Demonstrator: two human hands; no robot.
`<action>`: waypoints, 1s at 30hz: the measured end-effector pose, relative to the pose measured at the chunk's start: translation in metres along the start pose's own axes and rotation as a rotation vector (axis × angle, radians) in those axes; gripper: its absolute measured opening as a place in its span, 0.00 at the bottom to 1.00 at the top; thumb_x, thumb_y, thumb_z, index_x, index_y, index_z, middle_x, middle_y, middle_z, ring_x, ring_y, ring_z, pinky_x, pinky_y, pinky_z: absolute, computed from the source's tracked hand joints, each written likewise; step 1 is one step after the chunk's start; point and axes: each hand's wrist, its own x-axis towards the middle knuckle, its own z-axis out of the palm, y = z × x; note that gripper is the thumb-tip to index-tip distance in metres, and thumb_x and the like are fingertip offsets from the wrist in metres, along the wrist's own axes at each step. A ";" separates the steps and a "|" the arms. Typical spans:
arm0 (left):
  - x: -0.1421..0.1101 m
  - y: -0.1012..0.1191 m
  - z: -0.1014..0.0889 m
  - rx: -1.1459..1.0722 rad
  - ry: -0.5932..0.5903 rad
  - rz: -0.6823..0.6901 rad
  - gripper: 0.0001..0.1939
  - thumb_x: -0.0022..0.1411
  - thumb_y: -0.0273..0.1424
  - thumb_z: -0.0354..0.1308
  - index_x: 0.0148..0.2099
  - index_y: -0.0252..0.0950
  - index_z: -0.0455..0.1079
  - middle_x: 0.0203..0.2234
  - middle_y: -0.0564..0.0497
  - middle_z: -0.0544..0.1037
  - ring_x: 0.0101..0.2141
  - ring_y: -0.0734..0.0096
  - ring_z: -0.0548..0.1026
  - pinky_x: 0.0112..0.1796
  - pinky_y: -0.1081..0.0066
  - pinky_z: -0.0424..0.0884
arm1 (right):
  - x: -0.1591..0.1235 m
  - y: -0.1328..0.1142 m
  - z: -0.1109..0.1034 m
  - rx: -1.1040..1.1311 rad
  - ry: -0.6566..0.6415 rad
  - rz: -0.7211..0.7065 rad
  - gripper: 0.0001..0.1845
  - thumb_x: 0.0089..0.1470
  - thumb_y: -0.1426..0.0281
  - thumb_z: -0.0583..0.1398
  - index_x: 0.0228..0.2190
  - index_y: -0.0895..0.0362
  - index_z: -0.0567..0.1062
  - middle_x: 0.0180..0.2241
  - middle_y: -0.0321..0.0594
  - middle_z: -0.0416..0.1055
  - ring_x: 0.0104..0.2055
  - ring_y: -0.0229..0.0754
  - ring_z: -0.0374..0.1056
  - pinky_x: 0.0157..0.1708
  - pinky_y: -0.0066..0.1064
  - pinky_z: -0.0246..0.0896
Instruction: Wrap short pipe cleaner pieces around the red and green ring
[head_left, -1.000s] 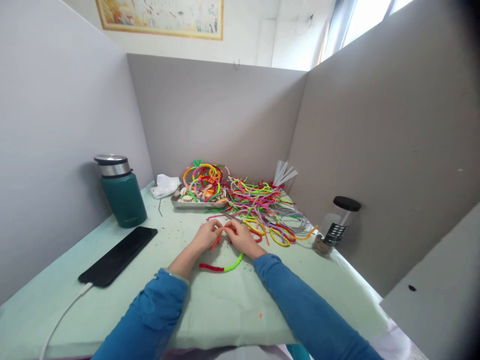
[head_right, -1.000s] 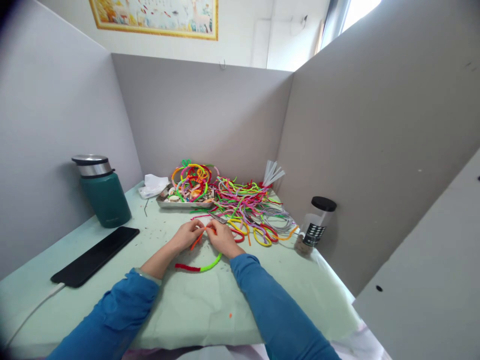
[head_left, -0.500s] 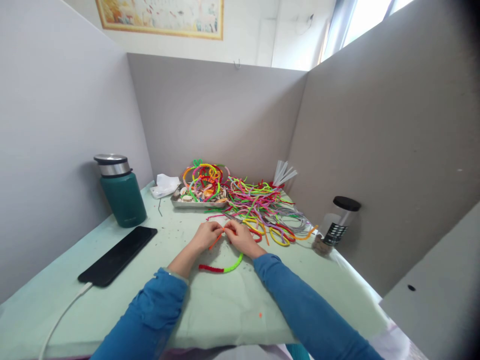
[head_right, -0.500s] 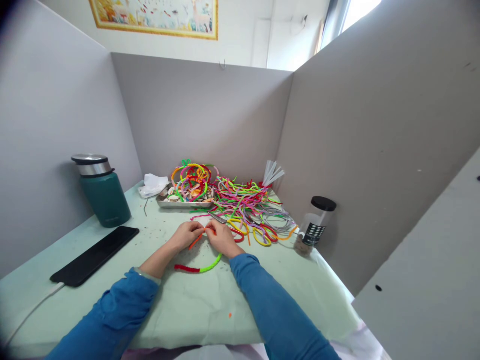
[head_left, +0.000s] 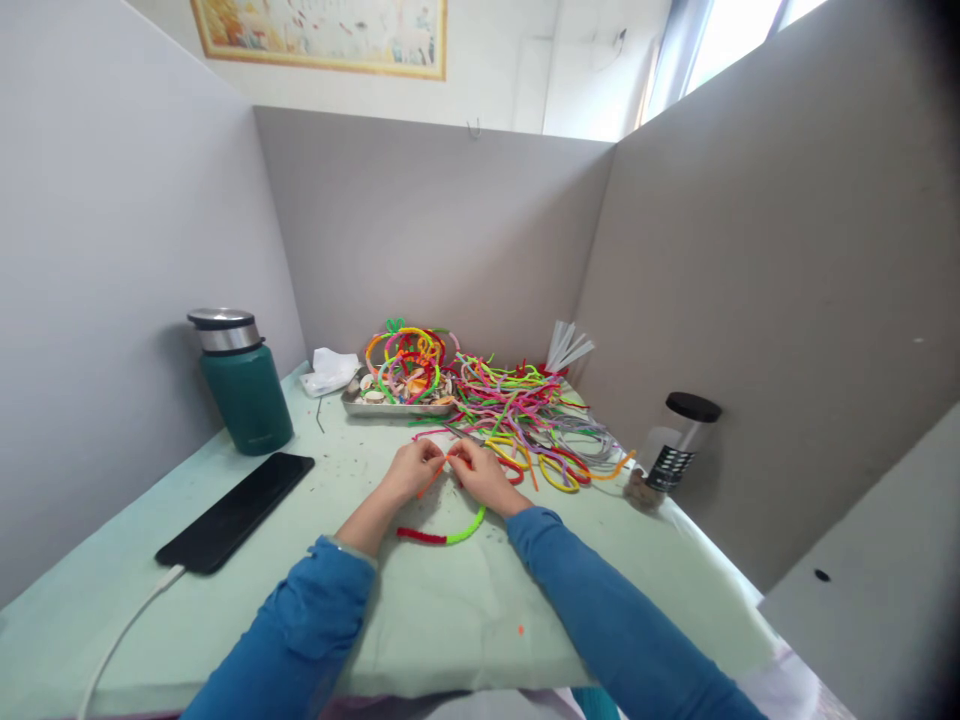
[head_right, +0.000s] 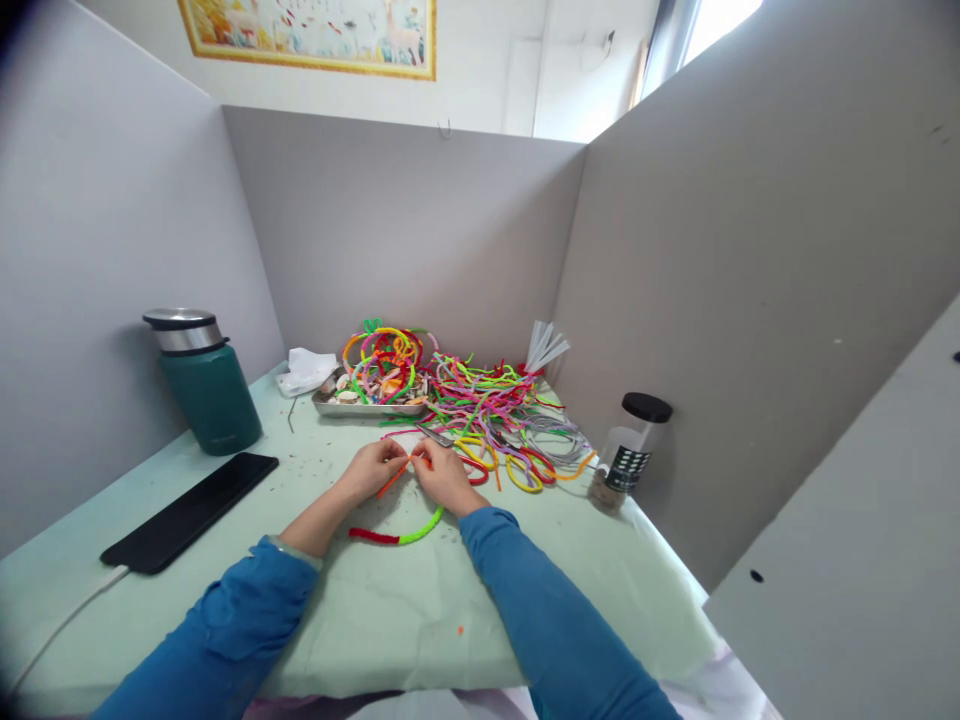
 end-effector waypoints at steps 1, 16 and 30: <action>0.000 0.000 0.000 0.003 0.003 0.001 0.11 0.52 0.34 0.52 0.32 0.32 0.71 0.26 0.50 0.76 0.28 0.72 0.70 0.29 0.75 0.61 | 0.000 0.000 0.000 0.001 -0.001 0.001 0.06 0.53 0.71 0.53 0.31 0.56 0.70 0.25 0.34 0.69 0.27 0.36 0.62 0.26 0.25 0.51; 0.001 -0.001 0.000 -0.116 -0.087 -0.053 0.14 0.50 0.36 0.51 0.30 0.30 0.72 0.19 0.51 0.72 0.23 0.74 0.66 0.24 0.76 0.59 | 0.000 0.000 -0.001 -0.002 -0.014 0.007 0.06 0.52 0.71 0.53 0.32 0.56 0.70 0.26 0.35 0.69 0.28 0.37 0.62 0.26 0.25 0.51; -0.002 0.002 -0.003 0.059 -0.050 0.055 0.10 0.52 0.32 0.51 0.32 0.33 0.72 0.27 0.50 0.76 0.30 0.71 0.70 0.31 0.74 0.63 | 0.000 0.001 0.000 -0.021 -0.015 -0.007 0.06 0.51 0.71 0.53 0.29 0.56 0.70 0.24 0.33 0.68 0.26 0.36 0.61 0.26 0.25 0.50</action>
